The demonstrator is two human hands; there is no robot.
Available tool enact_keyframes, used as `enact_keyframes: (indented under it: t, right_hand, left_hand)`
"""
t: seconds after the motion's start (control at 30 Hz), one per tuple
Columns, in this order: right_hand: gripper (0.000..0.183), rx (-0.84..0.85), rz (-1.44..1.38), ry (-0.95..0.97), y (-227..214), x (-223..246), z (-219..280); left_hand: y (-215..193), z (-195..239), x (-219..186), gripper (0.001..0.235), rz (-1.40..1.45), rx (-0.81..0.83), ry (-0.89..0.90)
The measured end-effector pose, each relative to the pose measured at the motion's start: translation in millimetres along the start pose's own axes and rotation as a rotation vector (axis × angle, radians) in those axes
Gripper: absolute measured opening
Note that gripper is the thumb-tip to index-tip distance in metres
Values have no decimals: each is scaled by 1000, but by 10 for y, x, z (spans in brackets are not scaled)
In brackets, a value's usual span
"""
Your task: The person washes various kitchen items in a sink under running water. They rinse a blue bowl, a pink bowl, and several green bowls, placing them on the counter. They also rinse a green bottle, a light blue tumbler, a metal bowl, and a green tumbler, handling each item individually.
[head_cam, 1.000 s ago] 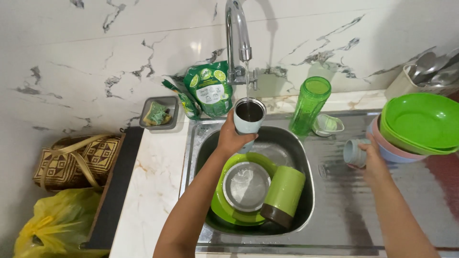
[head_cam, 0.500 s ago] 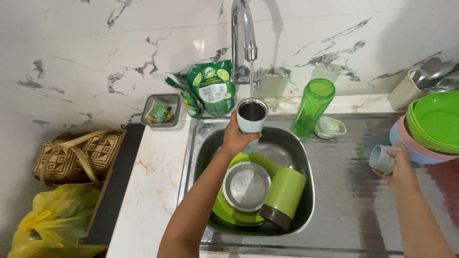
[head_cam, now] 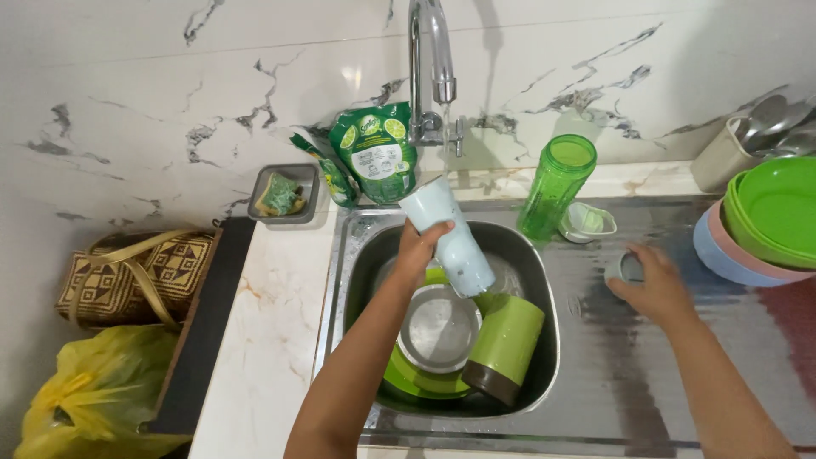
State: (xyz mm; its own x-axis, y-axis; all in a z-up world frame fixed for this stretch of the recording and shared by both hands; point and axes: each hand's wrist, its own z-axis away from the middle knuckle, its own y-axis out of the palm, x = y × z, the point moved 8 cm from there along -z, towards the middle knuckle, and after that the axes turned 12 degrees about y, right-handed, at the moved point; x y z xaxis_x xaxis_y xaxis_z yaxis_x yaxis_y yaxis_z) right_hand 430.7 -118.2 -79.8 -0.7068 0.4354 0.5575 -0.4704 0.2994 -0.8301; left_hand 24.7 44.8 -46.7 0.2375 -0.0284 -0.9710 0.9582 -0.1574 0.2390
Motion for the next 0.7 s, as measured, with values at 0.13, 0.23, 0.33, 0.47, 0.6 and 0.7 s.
enact_keyframes:
  t: [0.13,0.23,0.33,0.47,0.6,0.7]
  right_hand:
    - [79,-26,112,-149,135,156,48]
    - [77,-8,79,-167,164,203,56]
    - [82,50,51,-95,208,200,33]
    - [83,90,125,-75,274,253,-14]
    - [83,115,-24,-103,198,534,96]
    - [79,147,-118,-22,92,727,248]
  left_hand:
    - [-2,170,346,76,268,-76,-238]
    - [70,302,584,75,463,-88,-328]
    - [124,492,586,82,566,-142,-379]
    - [134,481,844,80,644,-223,-483]
    - [166,278,984,82,670,-218,-497]
    - [208,42,984,81,687,-194,-509]
